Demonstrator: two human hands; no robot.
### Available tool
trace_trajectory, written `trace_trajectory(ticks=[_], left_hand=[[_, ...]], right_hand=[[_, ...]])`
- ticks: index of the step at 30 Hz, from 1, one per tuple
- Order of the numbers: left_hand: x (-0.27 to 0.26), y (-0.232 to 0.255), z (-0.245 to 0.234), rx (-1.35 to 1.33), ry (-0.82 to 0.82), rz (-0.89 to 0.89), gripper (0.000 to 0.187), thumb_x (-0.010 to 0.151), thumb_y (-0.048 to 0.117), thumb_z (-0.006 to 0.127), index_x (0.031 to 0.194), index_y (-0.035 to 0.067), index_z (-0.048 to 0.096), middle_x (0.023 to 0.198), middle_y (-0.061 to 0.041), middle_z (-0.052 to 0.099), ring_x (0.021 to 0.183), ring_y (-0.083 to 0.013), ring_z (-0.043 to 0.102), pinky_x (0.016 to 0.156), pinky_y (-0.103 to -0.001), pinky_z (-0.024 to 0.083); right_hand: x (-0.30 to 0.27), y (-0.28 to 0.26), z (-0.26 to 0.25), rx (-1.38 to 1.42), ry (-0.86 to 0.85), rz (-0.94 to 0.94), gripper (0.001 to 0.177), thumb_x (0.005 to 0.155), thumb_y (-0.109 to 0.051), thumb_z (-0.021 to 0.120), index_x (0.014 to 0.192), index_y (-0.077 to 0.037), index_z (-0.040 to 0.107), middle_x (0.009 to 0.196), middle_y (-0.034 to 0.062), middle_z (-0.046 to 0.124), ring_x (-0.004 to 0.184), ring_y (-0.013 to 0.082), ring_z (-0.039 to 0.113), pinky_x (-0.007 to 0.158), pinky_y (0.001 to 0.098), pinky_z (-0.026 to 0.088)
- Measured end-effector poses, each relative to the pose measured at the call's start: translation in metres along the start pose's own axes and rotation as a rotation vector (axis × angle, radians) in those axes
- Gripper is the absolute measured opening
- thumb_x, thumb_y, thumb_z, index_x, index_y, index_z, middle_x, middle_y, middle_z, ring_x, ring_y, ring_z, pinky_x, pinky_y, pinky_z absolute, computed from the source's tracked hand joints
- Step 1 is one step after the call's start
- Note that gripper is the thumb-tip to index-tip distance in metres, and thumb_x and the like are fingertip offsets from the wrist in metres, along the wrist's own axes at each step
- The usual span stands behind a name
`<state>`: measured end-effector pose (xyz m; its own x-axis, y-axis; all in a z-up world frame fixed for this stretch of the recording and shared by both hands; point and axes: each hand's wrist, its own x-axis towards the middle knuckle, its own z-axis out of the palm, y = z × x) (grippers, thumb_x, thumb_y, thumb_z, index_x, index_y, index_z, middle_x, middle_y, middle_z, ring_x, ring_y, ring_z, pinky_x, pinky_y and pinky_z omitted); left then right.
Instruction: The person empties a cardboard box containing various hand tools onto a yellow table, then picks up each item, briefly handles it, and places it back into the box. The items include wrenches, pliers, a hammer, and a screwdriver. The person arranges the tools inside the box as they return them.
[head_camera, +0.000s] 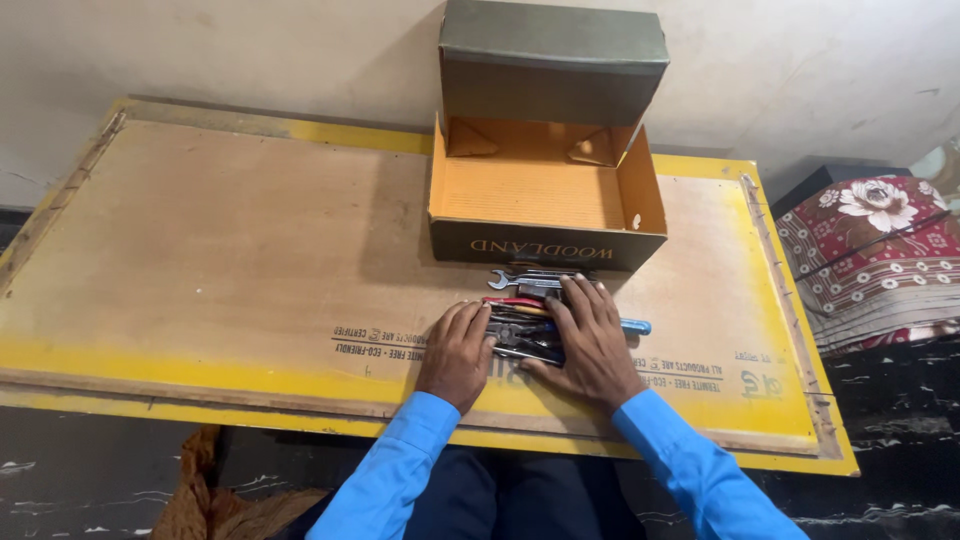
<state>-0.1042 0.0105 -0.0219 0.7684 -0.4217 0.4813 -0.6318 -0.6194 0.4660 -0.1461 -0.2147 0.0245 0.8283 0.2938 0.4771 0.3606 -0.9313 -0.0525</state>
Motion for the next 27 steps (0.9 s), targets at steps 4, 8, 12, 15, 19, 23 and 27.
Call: trace_trajectory(ticks=[4, 8, 12, 15, 19, 23, 27], left_hand=[[0.0, 0.0, 0.002, 0.008, 0.019, 0.005, 0.05, 0.093, 0.015, 0.064, 0.139, -0.003, 0.057, 0.145, -0.02, 0.055, 0.139, -0.0371, 0.047, 0.117, -0.048, 0.036], [-0.001, 0.001, -0.003, -0.025, 0.033, -0.001, 0.055, 0.093, 0.022, 0.068, 0.138, -0.006, 0.054, 0.145, -0.025, 0.052, 0.139, -0.0409, 0.044, 0.116, -0.049, 0.035], [0.003, 0.004, -0.007, -0.074, 0.005, -0.018, 0.064, 0.087, 0.026, 0.071, 0.138, -0.007, 0.051, 0.143, -0.025, 0.051, 0.136, -0.0421, 0.043, 0.115, -0.05, 0.035], [0.001, 0.004, -0.006, -0.073, -0.005, -0.026, 0.064, 0.087, 0.026, 0.071, 0.139, -0.006, 0.051, 0.143, -0.024, 0.051, 0.135, -0.0412, 0.044, 0.114, -0.05, 0.035], [-0.001, -0.002, 0.0, -0.019, -0.002, -0.026, 0.056, 0.092, 0.022, 0.067, 0.14, -0.003, 0.053, 0.144, -0.021, 0.053, 0.136, -0.0383, 0.047, 0.116, -0.05, 0.036], [-0.002, -0.002, 0.002, -0.022, -0.023, -0.049, 0.053, 0.093, 0.02, 0.065, 0.14, -0.002, 0.054, 0.143, -0.02, 0.054, 0.135, -0.0379, 0.048, 0.115, -0.05, 0.036], [0.001, 0.002, -0.001, -0.018, -0.007, -0.043, 0.054, 0.093, 0.023, 0.066, 0.138, -0.003, 0.054, 0.141, -0.022, 0.053, 0.134, -0.0389, 0.047, 0.114, -0.05, 0.036]], right_hand=[[0.021, 0.004, -0.001, 0.028, -0.077, -0.022, 0.117, 0.07, -0.08, 0.069, 0.142, 0.008, 0.046, 0.144, 0.0357, 0.044, 0.134, 0.0514, 0.043, 0.116, 0.0593, 0.027], [0.033, -0.006, -0.003, 0.02, -0.226, 0.055, 0.121, 0.066, -0.08, 0.07, 0.145, 0.008, 0.043, 0.137, 0.0315, 0.048, 0.128, 0.0467, 0.045, 0.114, 0.0605, 0.027], [0.035, -0.008, -0.008, 0.041, -0.288, 0.099, 0.12, 0.067, -0.08, 0.069, 0.143, 0.008, 0.045, 0.127, 0.0266, 0.05, 0.125, 0.0425, 0.047, 0.116, 0.0594, 0.03], [0.033, -0.01, -0.007, 0.099, -0.205, 0.088, 0.115, 0.069, -0.079, 0.069, 0.139, 0.009, 0.048, 0.129, 0.029, 0.05, 0.123, 0.0438, 0.048, 0.11, 0.0552, 0.034], [0.032, -0.01, -0.005, 0.072, -0.091, 0.028, 0.107, 0.07, -0.078, 0.072, 0.131, 0.008, 0.053, 0.132, 0.0314, 0.052, 0.12, 0.0455, 0.048, 0.104, 0.0528, 0.036], [0.038, -0.006, -0.008, 0.089, -0.164, 0.035, 0.106, 0.064, -0.077, 0.074, 0.125, 0.007, 0.053, 0.117, 0.0261, 0.054, 0.113, 0.0417, 0.05, 0.102, 0.0542, 0.037], [0.039, -0.008, -0.011, 0.079, -0.209, 0.065, 0.098, 0.06, -0.073, 0.079, 0.119, 0.001, 0.055, 0.111, 0.0225, 0.053, 0.108, 0.0391, 0.05, 0.1, 0.0524, 0.039]])
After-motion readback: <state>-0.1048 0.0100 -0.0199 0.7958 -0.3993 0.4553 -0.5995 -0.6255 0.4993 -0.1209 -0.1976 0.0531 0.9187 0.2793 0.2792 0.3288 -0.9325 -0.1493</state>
